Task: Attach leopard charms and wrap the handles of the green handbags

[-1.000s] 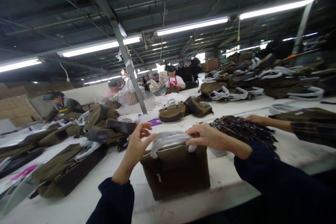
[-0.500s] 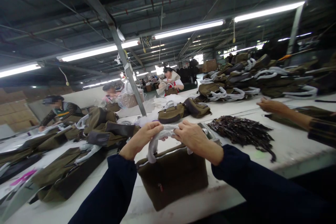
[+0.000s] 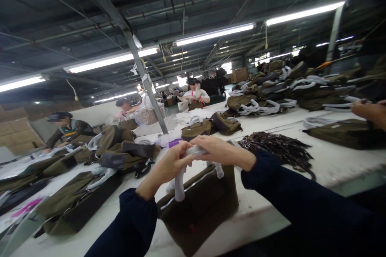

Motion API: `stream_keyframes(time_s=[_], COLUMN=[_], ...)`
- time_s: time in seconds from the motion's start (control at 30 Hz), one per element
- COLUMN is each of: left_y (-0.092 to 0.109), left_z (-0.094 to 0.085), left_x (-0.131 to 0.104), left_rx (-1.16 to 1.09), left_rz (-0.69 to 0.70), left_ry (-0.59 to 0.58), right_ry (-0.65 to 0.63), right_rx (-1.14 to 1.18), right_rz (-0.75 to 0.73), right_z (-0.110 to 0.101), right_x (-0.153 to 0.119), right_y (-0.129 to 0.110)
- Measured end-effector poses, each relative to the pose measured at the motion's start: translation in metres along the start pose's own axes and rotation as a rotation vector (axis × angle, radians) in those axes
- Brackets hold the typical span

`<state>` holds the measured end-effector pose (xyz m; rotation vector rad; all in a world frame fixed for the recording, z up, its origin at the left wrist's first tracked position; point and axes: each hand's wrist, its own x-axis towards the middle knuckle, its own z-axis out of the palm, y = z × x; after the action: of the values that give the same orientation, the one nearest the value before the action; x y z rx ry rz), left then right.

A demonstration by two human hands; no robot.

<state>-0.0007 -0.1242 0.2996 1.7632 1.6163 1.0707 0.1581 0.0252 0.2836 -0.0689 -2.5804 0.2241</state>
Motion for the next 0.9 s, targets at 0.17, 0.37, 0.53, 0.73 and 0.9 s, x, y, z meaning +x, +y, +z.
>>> stream_keyframes(time_s=[0.17, 0.37, 0.53, 0.73, 0.9], left_y=[-0.013, -0.049, -0.044, -0.055, -0.051], left_z=[-0.003, -0.003, -0.009, -0.008, -0.016], left_x=[-0.014, -0.028, -0.029, -0.039, -0.038], left_rx=[-0.103, -0.027, 0.037, 0.082, -0.023], left_rz=[-0.068, -0.125, -0.075, -0.113, -0.228], left_ry=[-0.082, 0.013, 0.170, 0.120, -0.128], right_ry=[0.003, 0.075, 0.074, -0.056, -0.096], right_rx=[0.108, 0.306, 0.479, 0.625, 0.586], right_rz=[0.111, 0.236, 0.265, 0.315, 0.261], right_z=[0.008, 0.016, 0.006, 0.018, 0.026], right_x=[0.005, -0.002, -0.002, -0.017, -0.013], right_y=[0.004, 0.005, 0.013, 0.034, 0.029])
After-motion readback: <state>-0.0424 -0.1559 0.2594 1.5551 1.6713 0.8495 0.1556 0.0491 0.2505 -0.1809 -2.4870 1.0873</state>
